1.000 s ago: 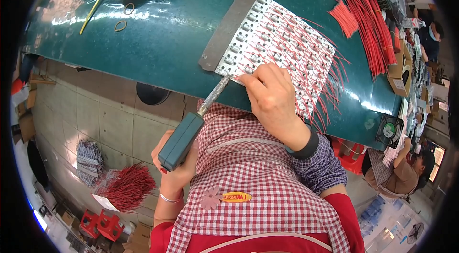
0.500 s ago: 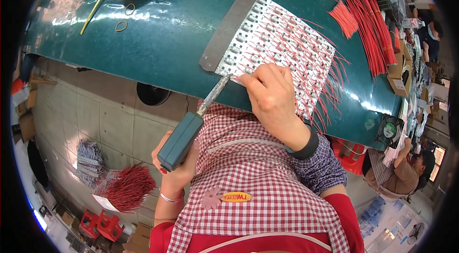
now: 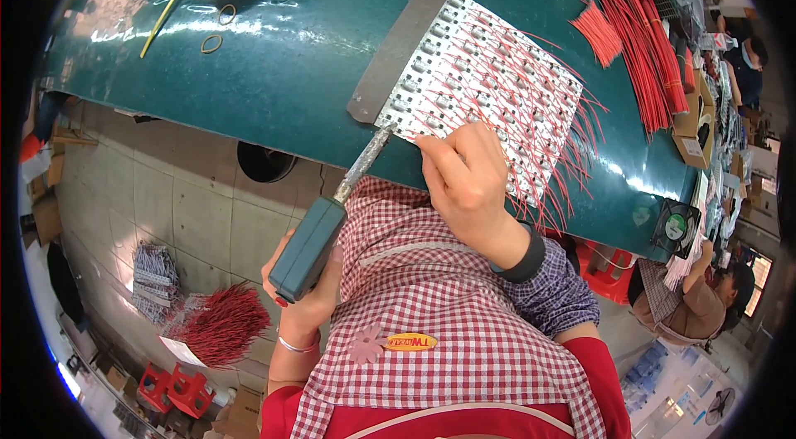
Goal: The person solders red wires to an LED circuit board using a soldering iron gun.
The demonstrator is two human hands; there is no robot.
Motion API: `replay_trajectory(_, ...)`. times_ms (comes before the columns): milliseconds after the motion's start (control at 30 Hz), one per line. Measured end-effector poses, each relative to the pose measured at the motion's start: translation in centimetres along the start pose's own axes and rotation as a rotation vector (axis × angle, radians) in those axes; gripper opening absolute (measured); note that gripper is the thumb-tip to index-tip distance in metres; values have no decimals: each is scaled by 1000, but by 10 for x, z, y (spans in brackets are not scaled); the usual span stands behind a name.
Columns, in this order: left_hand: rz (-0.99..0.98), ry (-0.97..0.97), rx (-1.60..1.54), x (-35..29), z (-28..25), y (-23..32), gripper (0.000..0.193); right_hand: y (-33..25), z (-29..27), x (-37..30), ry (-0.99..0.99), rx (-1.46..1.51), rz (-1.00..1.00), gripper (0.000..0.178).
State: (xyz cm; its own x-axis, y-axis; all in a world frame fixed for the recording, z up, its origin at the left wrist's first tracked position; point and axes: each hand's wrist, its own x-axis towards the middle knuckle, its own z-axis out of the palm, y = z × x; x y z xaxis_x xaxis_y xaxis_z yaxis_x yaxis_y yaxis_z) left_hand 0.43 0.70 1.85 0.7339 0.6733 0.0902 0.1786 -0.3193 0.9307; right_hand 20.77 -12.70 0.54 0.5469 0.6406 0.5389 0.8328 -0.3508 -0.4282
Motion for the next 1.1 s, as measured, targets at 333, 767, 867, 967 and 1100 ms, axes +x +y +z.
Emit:
replay_trajectory(333,13,-78,30,-1,-3,2,22,-2,6,-7,-17,24,34,22)
replay_trajectory(767,-12,-99,60,-1,-1,2,18,-3,8,-6,-13,18,17,23)
replay_trajectory(867,-2,-79,53,-1,-1,0,17,-3,8,-6,-22,19,24,22)
replay_trajectory(967,41,-47,69,-6,-2,-5,17,-3,9,-6,-11,25,22,21)
replay_trajectory(1100,-27,-30,25,-7,-3,-3,17,-3,9,-6,-6,21,23,21)
